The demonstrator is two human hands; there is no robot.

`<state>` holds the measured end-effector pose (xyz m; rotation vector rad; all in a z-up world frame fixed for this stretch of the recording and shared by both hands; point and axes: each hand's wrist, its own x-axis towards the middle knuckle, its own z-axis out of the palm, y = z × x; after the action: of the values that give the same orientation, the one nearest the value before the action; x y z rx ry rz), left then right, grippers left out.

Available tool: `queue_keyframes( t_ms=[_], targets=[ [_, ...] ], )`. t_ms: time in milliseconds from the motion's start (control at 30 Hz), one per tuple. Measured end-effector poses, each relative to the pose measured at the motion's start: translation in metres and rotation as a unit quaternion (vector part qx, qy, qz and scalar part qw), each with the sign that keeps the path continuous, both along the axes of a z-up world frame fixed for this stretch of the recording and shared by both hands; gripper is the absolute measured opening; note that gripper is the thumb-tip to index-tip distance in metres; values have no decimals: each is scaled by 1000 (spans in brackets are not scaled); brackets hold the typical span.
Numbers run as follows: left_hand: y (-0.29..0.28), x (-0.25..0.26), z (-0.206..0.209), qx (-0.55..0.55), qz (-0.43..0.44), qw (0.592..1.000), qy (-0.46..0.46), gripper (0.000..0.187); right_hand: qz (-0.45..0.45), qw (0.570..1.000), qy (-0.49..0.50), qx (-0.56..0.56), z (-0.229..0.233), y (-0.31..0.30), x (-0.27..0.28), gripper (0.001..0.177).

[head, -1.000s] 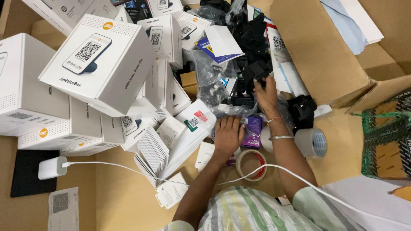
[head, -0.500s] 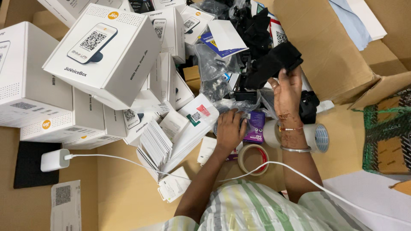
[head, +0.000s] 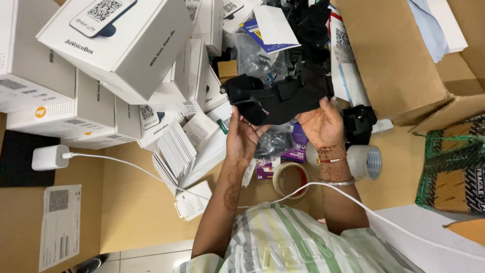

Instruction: The person sorts white retail boxes and padded envelopes on a desk, then picks up a black plastic bracket by hand, moves its various parts, and places it into a cardboard box.

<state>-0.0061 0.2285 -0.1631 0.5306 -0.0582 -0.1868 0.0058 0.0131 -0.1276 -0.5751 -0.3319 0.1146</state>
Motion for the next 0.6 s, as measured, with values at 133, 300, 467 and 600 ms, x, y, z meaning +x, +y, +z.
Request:
queue_keyframes(
  t_ms=[133,300,467,600],
  targets=[
    [11,-2,25,14,85,996,3,39,-21,997,-7,-80,1,-11,-4,59],
    [20,-5,25,177,209,958,-79,42,-68,979,49,-186,-4,-13,1,77],
    [25,-11,33,328,299,886,-133,28,-111,945,85,-294,-4,-2,4,78],
    [29,-22,56,486,309,816,-53,28,-230,871,39,-433,1,4,0,65]
  ],
)
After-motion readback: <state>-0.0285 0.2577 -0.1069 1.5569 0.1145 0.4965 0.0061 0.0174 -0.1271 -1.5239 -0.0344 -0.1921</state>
